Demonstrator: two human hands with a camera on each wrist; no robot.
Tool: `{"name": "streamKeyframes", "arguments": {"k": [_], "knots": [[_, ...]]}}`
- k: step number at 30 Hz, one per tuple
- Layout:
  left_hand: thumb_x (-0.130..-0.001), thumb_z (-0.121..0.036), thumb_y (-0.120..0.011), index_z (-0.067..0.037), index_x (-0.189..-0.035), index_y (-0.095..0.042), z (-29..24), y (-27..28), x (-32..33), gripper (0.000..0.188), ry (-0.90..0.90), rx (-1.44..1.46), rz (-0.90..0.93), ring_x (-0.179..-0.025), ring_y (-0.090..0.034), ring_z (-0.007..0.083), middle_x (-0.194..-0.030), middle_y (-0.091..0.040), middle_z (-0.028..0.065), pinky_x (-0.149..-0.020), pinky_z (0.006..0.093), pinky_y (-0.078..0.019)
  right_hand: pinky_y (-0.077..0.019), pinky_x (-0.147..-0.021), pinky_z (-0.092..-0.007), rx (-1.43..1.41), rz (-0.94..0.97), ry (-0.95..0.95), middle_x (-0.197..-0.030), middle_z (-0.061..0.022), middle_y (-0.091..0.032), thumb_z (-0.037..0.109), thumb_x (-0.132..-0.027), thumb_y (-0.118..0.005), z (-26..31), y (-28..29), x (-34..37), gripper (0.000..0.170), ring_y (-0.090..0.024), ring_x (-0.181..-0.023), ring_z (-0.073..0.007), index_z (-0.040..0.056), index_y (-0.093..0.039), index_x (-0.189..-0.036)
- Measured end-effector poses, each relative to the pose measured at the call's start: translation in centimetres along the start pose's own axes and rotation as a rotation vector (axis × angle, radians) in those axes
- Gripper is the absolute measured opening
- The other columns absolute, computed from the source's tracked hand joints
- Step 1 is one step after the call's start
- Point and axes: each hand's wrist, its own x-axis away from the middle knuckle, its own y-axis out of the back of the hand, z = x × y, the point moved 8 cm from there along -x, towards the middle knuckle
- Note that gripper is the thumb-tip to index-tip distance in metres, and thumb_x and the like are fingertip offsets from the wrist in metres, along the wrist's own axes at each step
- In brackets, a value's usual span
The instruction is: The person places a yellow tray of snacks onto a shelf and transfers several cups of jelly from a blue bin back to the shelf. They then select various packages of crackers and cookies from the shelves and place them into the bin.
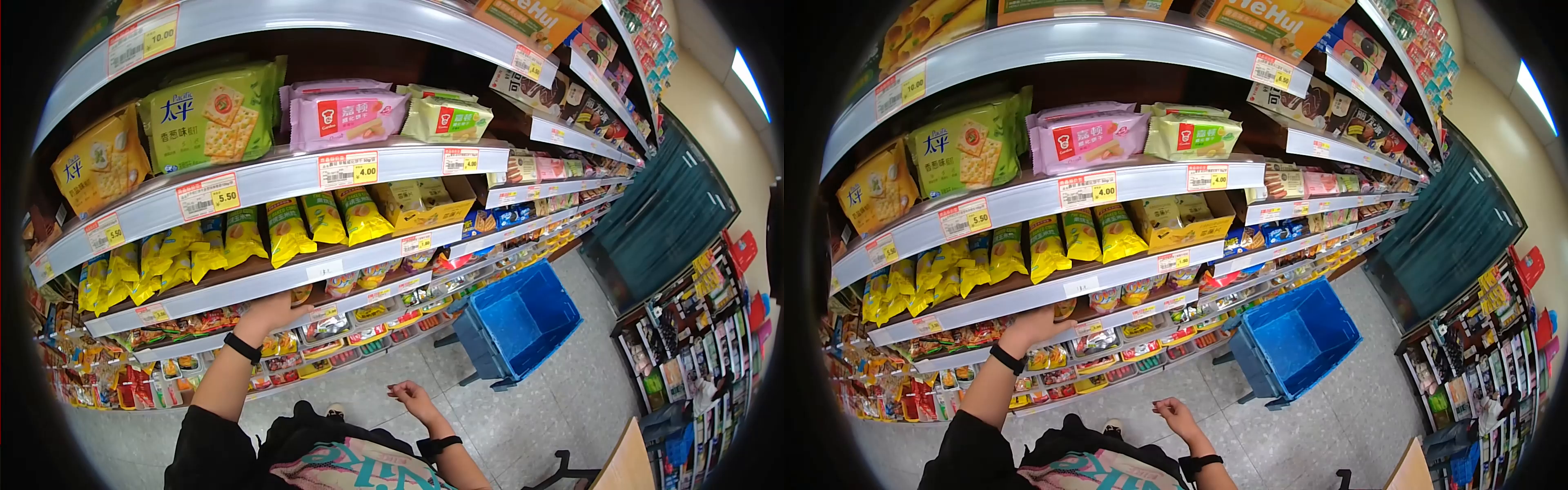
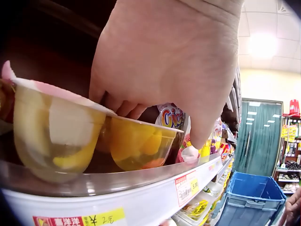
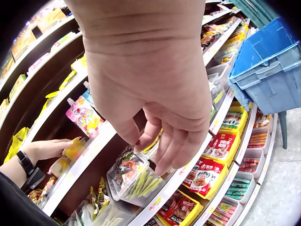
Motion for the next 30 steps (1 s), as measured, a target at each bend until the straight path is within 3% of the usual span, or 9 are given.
{"name": "streamKeyframes", "arguments": {"k": [4, 17, 20, 25, 30], "knots": [[-0.078, -0.056, -0.063, -0.003, -0.136, -0.037, 0.5, -0.4, -0.1, 0.082, 0.050, 0.038, 0.019, -0.125, -0.040, 0.0410, -0.135, -0.042, 0.0263, -0.104, 0.0423, -0.0347, -0.0479, -0.091, -0.0322, -0.005, -0.013, -0.023, -0.114, -0.0131, -0.062, 0.016, -0.096, -0.053, -0.1, 0.1, 0.2, 0.022, -0.061, -0.103, -0.0219, -0.0030, -0.056, -0.107], [-0.078, -0.059, -0.063, -0.003, -0.136, -0.037, 1.2, -1.5, -1.2, 0.085, 0.072, 0.076, 0.061, -0.122, -0.044, 0.0396, -0.132, -0.046, 0.0249, -0.101, 0.0380, -0.0375, -0.0491, -0.088, -0.0319, 0.046, -0.009, 0.008, -0.112, -0.0137, -0.062, 0.020, -0.096, -0.054, -0.9, 0.3, 0.0, 0.026, -0.062, -0.101, -0.0214, -0.0045, -0.055, -0.106], [-0.078, -0.057, -0.064, -0.003, -0.135, -0.039, 1.9, -2.5, -1.7, 0.082, 0.030, 0.130, 0.050, -0.120, -0.046, 0.0392, -0.130, -0.048, 0.0245, -0.101, 0.0379, -0.0380, -0.0489, -0.088, -0.0319, 0.056, -0.002, 0.009, -0.112, -0.0139, -0.062, 0.019, -0.096, -0.054, -0.6, 0.2, 0.1, 0.025, -0.062, -0.101, -0.0215, -0.0044, -0.055, -0.105], [-0.080, -0.050, -0.066, -0.002, -0.132, -0.041, 0.6, -0.9, -0.9, 0.075, 0.030, -0.031, -0.032, -0.120, -0.047, 0.0393, -0.129, -0.049, 0.0247, -0.100, 0.0393, -0.0388, -0.0484, -0.089, -0.0318, 0.033, -0.005, 0.009, -0.113, -0.0139, -0.062, 0.019, -0.096, -0.054, -0.8, 0.3, 0.3, 0.025, -0.062, -0.101, -0.0216, -0.0041, -0.056, -0.105], [-0.083, -0.043, -0.064, -0.001, -0.132, -0.039, -0.2, -0.8, -0.9, 0.070, 0.011, -0.013, 0.014, -0.120, -0.046, 0.0398, -0.129, -0.048, 0.0265, -0.099, 0.0402, -0.0397, -0.0480, -0.090, -0.0318, 0.033, -0.006, -0.005, -0.113, -0.0138, -0.062, 0.018, -0.095, -0.054, -0.6, 0.4, 0.7, 0.024, -0.062, -0.102, -0.0216, -0.0041, -0.056, -0.105]]}}
